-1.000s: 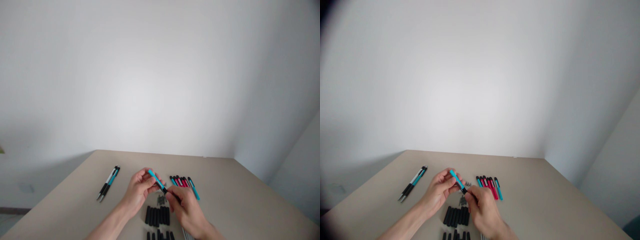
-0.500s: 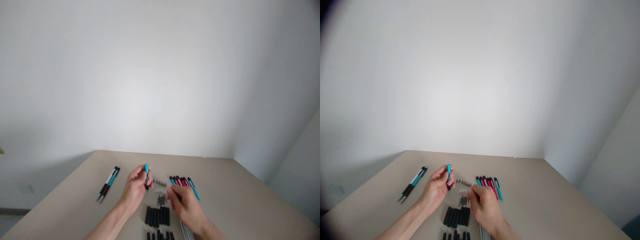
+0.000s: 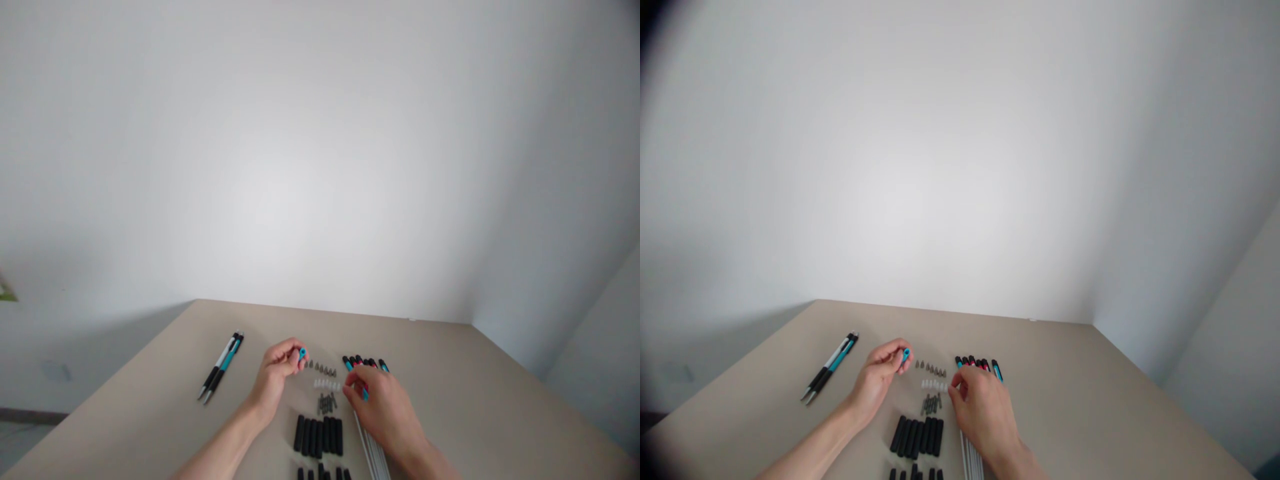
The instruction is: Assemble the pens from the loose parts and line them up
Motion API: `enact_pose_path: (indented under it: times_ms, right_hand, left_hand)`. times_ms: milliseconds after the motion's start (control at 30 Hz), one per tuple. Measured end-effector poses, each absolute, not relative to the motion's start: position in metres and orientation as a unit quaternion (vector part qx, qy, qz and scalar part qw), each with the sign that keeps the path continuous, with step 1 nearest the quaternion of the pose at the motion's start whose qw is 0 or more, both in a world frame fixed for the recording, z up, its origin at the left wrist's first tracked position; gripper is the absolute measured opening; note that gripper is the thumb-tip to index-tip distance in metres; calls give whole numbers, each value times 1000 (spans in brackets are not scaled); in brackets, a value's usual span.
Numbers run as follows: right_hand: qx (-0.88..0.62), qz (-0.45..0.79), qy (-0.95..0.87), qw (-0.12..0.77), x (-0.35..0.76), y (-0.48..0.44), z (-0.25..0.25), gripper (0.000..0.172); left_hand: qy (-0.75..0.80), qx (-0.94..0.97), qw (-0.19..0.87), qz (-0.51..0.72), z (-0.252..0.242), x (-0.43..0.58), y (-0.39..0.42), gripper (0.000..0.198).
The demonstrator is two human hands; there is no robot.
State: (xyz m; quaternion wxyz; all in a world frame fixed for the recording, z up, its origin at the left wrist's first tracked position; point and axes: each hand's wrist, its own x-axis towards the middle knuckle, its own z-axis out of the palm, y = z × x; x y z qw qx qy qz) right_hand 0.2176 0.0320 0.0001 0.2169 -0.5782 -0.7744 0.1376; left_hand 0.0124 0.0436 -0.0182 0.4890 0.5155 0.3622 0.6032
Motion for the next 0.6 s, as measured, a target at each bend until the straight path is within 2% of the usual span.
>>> enact_pose_path:
  times_ms: [233,367,533,600]
  right_hand:
    - [-568,144,-789,186,215,30,3,6]
    - [-581,138,-781,185,215,31,3,6]
    - [-569,148,-781,209,217,36,0,19]
    - [-562,146,-789,203,216,37,-1,18]
  left_hand:
    - [422,658,379,495,-18,14,38,33]
    - [430,691,333,477,-17,16,37,35]
    - [423,714,304,468,-18,18,38,32]
    - [420,722,294,465,-18,18,38,28]
